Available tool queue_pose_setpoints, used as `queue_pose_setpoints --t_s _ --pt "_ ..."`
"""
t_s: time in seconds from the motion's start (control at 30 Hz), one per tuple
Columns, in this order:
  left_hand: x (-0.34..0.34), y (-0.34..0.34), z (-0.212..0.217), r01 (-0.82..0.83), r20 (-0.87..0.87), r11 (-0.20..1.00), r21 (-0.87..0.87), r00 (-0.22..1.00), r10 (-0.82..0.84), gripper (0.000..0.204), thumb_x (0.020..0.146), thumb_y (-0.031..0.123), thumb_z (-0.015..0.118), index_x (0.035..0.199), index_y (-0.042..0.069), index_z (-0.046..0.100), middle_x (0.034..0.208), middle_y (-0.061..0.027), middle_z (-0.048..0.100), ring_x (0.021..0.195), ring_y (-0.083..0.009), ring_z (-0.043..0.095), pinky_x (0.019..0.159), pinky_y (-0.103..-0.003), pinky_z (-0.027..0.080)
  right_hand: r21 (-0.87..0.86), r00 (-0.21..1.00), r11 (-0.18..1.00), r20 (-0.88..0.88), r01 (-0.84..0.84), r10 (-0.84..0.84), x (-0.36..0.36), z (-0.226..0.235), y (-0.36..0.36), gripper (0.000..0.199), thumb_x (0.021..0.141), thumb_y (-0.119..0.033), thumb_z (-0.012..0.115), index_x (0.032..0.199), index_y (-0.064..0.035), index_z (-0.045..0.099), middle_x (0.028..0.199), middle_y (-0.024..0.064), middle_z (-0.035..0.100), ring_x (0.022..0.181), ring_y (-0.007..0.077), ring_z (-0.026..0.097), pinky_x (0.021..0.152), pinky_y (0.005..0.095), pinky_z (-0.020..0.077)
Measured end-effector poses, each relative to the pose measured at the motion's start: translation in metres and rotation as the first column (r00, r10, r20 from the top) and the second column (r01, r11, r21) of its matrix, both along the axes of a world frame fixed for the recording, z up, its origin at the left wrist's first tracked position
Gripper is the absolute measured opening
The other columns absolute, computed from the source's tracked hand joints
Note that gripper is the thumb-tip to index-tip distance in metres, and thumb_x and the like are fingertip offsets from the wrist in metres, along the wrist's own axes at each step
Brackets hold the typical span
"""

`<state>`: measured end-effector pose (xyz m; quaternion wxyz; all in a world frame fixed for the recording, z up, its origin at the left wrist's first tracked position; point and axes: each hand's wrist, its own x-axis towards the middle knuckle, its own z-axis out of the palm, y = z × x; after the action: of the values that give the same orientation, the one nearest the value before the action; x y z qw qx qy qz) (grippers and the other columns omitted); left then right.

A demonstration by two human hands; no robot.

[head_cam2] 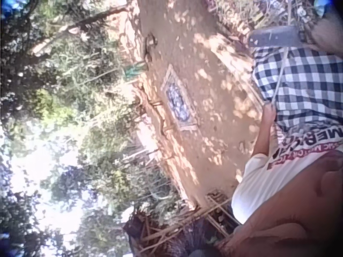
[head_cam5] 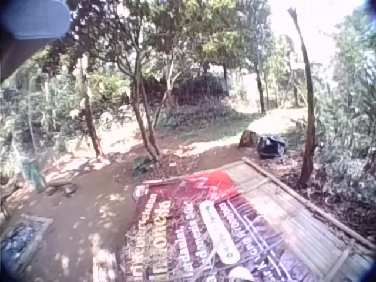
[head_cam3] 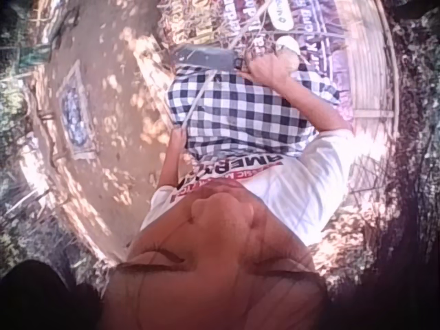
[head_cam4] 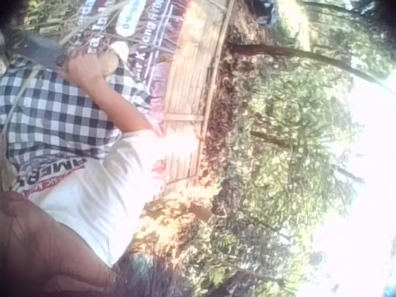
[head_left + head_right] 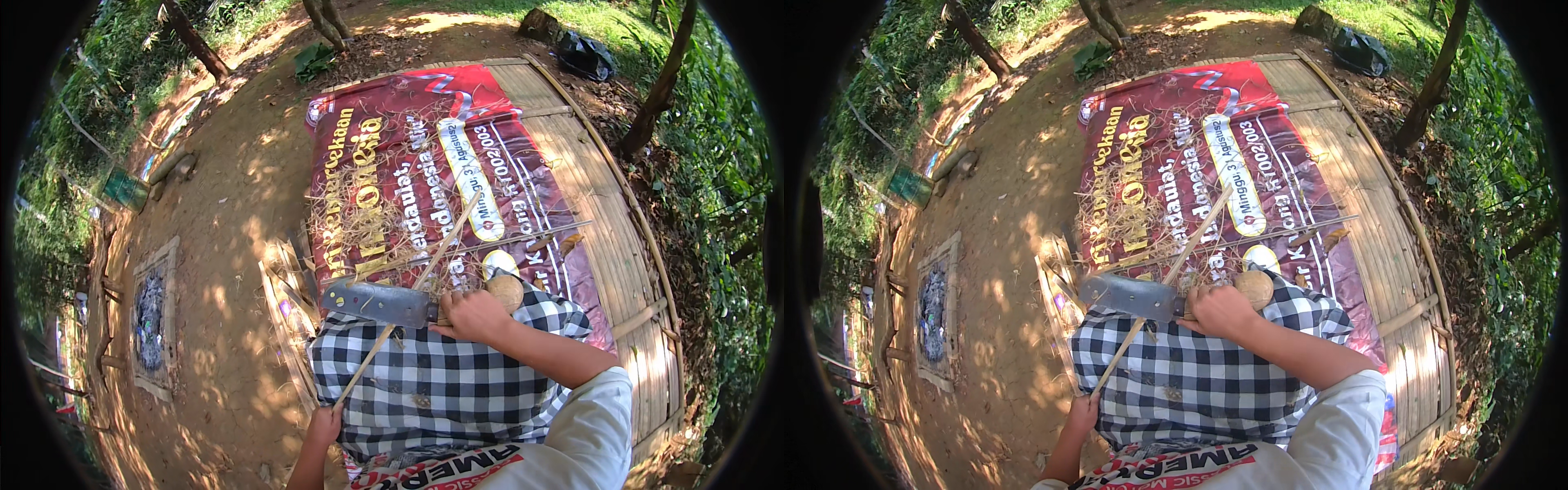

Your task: The person shaves a long bamboo stick with a cleaver while sitting on the ground outdoors. They hold the stick and repeatedly slide the blade along its surface to remove thin layers.

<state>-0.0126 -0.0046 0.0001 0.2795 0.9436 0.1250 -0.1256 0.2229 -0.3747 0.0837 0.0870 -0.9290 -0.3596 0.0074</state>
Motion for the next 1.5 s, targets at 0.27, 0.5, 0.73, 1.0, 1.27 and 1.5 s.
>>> queue_pose_setpoints --t_s 0.27,0.5,0.73,1.0,1.27,1.5 --pt "0.021 -0.010 0.012 0.036 -0.057 0.998 0.044 0.998 -0.034 0.050 0.094 0.035 0.053 0.069 -0.007 0.062 0.065 -0.0296 0.057 0.067 -0.0468 0.060 0.059 -0.051 0.046 -0.076 0.890 0.888 0.082 0.454 -0.448 0.051 0.006 -0.073 0.063 0.084 -0.063 0.055 0.083 0.0003 0.058 0.068 0.0150 0.065 0.057 0.0304 0.065 0.054 0.0413 0.0511" --pt "0.004 0.000 0.011 0.000 -0.051 1.000 -0.011 0.999 -0.001 0.043 0.093 0.032 0.054 0.076 -0.006 0.063 0.069 -0.0302 0.057 0.070 -0.0469 0.060 0.060 -0.049 0.046 0.080 0.835 0.850 -0.253 0.521 -0.489 0.036 0.016 -0.046 0.062 0.083 -0.055 0.061 0.086 0.0064 0.063 0.071 0.0232 0.064 0.069 0.0384 0.065 0.068 0.0462 0.0521" --pt "-0.001 0.006 -0.001 0.010 -0.022 1.000 -0.008 1.000 -0.010 0.043 0.095 0.029 0.052 0.071 -0.007 0.058 0.060 -0.0263 0.053 0.057 -0.0399 0.057 0.054 -0.046 0.043 0.217 0.717 0.854 -0.658 0.473 -0.230 0.038 0.039 -0.034 0.061 0.085 -0.055 0.060 0.082 0.0058 0.064 0.069 0.0241 0.063 0.071 0.0405 0.064 0.068 0.0452 0.0506" --pt "-0.017 0.021 -0.022 0.044 0.087 0.995 -0.087 0.996 -0.037 0.043 0.096 0.028 0.051 0.071 -0.007 0.056 0.056 -0.0231 0.050 0.051 -0.0340 0.053 0.052 -0.044 0.041 -0.130 0.989 0.991 0.147 0.036 -0.017 0.024 0.033 -0.052 0.060 0.085 -0.062 0.056 0.078 -0.0028 0.055 0.068 0.0135 0.064 0.056 0.0280 0.064 0.053 0.0391 0.0527" --pt "0.005 0.018 -0.009 0.012 -0.080 1.000 -0.023 0.997 -0.014 0.045 0.094 0.033 0.054 0.076 -0.008 0.062 0.064 -0.0295 0.056 0.066 -0.0454 0.062 0.057 -0.048 0.046 -0.064 0.901 0.899 0.032 0.433 -0.432 0.041 0.026 -0.092 0.062 0.085 -0.057 0.058 0.088 0.0043 0.059 0.065 0.0171 0.064 0.062 0.0344 0.065 0.059 0.0434 0.0522" --pt "0.001 0.010 -0.012 0.043 0.021 0.996 -0.081 0.999 -0.041 0.047 0.098 0.030 0.048 0.070 -0.007 0.055 0.052 -0.0190 0.048 0.047 -0.0270 0.050 0.050 -0.042 0.041 0.167 0.940 0.963 -0.304 0.211 -0.153 0.010 0.020 -0.034 0.062 0.086 -0.057 0.056 0.090 0.0043 0.061 0.069 0.0218 0.065 0.067 0.0370 0.066 0.063 0.0460 0.0525"
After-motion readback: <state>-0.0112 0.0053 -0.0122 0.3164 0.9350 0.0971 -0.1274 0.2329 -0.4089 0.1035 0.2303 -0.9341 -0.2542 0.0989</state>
